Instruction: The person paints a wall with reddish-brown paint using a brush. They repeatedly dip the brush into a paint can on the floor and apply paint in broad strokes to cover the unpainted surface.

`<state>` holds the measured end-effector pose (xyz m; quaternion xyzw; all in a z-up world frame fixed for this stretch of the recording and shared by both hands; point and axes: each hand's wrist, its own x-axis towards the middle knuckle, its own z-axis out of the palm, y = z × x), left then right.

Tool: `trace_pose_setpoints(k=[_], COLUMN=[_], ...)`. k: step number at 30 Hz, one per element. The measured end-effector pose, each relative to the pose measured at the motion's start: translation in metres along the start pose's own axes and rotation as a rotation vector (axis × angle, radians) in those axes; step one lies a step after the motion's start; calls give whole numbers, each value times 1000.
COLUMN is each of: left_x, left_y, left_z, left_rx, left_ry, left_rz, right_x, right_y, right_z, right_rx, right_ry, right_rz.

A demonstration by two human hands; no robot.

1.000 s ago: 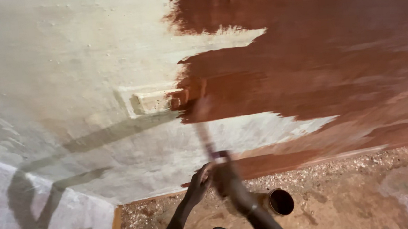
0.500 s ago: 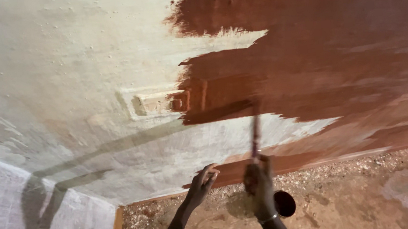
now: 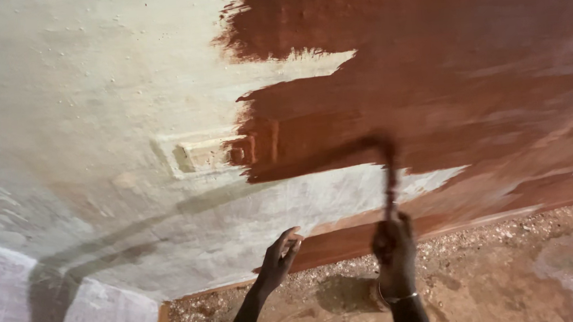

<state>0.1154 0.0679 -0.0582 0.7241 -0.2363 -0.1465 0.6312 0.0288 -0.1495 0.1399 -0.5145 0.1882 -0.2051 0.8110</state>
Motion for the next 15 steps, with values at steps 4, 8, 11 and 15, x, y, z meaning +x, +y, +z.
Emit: trace_pose_setpoints(k=[4,8,11,15], left_x=[6,8,14,9], left_y=[7,6,4,-2], left_z=[8,19,26,26], left_rx=[16,42,-55,-1], left_ry=[-2,-30,-77,-80], left_rz=[-63,-135,-193,-118], right_x=[-1,-30,-33,-9], right_y=[19,65,61,26], right_z=[-5,37,61,70], right_rx=[-93,-192,-268,-66], right_ry=[32,-322,-615,-93], right_rz=[23,416,407,729])
